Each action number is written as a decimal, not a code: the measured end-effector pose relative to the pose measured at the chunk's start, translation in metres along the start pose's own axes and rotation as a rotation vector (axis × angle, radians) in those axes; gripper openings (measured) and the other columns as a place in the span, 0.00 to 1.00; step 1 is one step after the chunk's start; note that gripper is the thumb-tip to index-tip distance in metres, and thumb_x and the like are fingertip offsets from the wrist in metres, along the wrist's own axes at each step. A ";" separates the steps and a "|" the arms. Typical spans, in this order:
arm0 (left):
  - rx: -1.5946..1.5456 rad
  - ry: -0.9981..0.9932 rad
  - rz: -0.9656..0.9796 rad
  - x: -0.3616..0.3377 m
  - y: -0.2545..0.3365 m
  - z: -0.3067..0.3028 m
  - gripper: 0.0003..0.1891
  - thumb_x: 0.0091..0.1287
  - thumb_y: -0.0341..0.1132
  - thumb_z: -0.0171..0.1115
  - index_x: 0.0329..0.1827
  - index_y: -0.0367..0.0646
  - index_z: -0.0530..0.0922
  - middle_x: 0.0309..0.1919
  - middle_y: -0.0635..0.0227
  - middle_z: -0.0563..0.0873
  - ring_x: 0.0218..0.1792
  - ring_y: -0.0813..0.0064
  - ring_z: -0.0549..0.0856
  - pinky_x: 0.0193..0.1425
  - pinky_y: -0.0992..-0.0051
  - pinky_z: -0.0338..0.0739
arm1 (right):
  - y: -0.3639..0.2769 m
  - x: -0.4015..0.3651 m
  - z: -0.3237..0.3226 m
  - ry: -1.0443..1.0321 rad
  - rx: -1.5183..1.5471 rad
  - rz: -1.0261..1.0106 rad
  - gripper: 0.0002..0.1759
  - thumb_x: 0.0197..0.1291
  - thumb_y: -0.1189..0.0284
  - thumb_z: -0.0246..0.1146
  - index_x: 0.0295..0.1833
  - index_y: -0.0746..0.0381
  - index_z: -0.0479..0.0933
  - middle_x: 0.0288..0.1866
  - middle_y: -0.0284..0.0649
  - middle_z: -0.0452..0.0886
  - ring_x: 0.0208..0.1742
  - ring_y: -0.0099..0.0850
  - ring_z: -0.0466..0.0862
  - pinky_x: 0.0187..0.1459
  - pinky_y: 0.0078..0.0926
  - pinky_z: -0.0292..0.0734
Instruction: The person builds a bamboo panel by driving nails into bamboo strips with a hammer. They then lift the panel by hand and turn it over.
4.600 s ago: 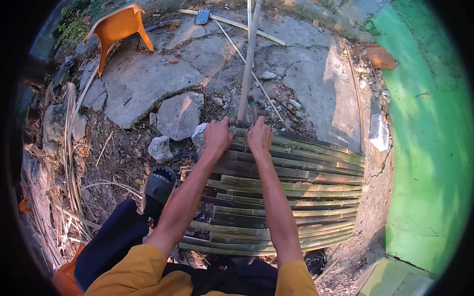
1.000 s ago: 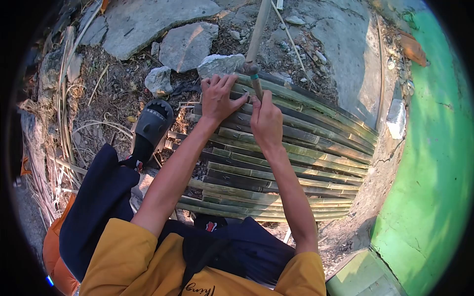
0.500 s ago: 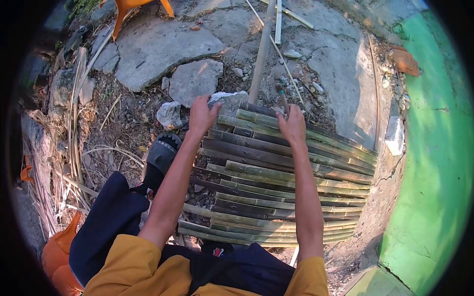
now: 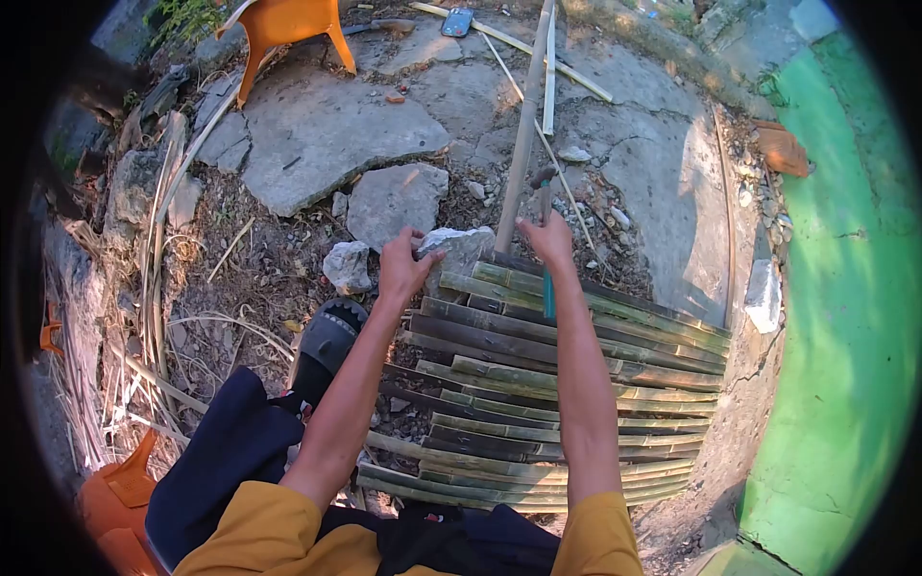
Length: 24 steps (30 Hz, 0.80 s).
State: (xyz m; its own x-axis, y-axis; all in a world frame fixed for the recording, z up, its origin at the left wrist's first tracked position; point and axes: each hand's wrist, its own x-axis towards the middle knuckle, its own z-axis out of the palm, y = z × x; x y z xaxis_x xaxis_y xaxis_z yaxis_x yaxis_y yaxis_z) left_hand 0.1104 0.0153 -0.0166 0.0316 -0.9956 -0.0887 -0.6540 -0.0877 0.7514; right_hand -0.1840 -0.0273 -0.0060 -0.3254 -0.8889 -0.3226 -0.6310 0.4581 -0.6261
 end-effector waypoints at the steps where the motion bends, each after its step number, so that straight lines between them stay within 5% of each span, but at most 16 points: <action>1: -0.055 -0.014 -0.044 0.001 -0.002 0.000 0.25 0.59 0.44 0.84 0.51 0.34 0.89 0.45 0.45 0.93 0.47 0.50 0.94 0.55 0.57 0.86 | 0.003 0.013 0.009 0.004 -0.001 -0.010 0.28 0.56 0.53 0.82 0.41 0.65 0.80 0.35 0.44 0.87 0.38 0.40 0.87 0.44 0.41 0.81; 3: -0.047 0.002 0.000 0.003 -0.005 -0.001 0.25 0.58 0.43 0.85 0.50 0.33 0.89 0.43 0.47 0.94 0.44 0.52 0.94 0.54 0.58 0.87 | 0.001 0.027 0.027 -0.039 0.107 0.042 0.24 0.57 0.58 0.83 0.40 0.63 0.79 0.30 0.36 0.83 0.34 0.32 0.82 0.40 0.39 0.78; 8: -0.041 -0.025 0.021 0.009 -0.010 0.001 0.25 0.57 0.43 0.86 0.50 0.33 0.89 0.42 0.47 0.94 0.42 0.53 0.94 0.53 0.59 0.87 | -0.016 0.004 0.023 -0.041 0.186 0.054 0.22 0.61 0.70 0.81 0.49 0.66 0.75 0.38 0.36 0.81 0.39 0.30 0.80 0.44 0.37 0.77; 19: -0.069 -0.114 -0.159 -0.019 -0.009 -0.006 0.25 0.58 0.44 0.84 0.45 0.30 0.88 0.40 0.44 0.92 0.43 0.47 0.93 0.51 0.56 0.86 | -0.013 0.005 0.018 0.022 0.186 0.002 0.25 0.56 0.66 0.83 0.49 0.66 0.78 0.41 0.44 0.88 0.43 0.36 0.88 0.48 0.39 0.83; 22: -0.070 -0.094 -0.127 -0.027 -0.019 0.001 0.25 0.57 0.45 0.85 0.43 0.29 0.88 0.37 0.45 0.92 0.41 0.49 0.93 0.50 0.57 0.86 | -0.015 0.000 0.019 0.033 0.124 0.000 0.24 0.56 0.65 0.83 0.49 0.66 0.79 0.41 0.44 0.88 0.43 0.37 0.89 0.48 0.39 0.83; 24: -0.030 -0.090 -0.116 -0.035 -0.023 0.004 0.27 0.64 0.51 0.81 0.43 0.29 0.89 0.32 0.50 0.92 0.34 0.60 0.93 0.44 0.63 0.87 | -0.019 0.000 0.019 0.033 0.140 0.028 0.25 0.56 0.66 0.83 0.49 0.67 0.78 0.41 0.44 0.88 0.42 0.38 0.89 0.47 0.40 0.83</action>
State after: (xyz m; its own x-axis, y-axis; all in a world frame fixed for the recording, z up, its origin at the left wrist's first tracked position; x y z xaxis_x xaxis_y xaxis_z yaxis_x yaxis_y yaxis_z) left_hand 0.1214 0.0519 -0.0339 0.0364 -0.9717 -0.2332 -0.6272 -0.2039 0.7517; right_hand -0.1589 -0.0357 -0.0078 -0.3663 -0.8740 -0.3194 -0.5174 0.4766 -0.7108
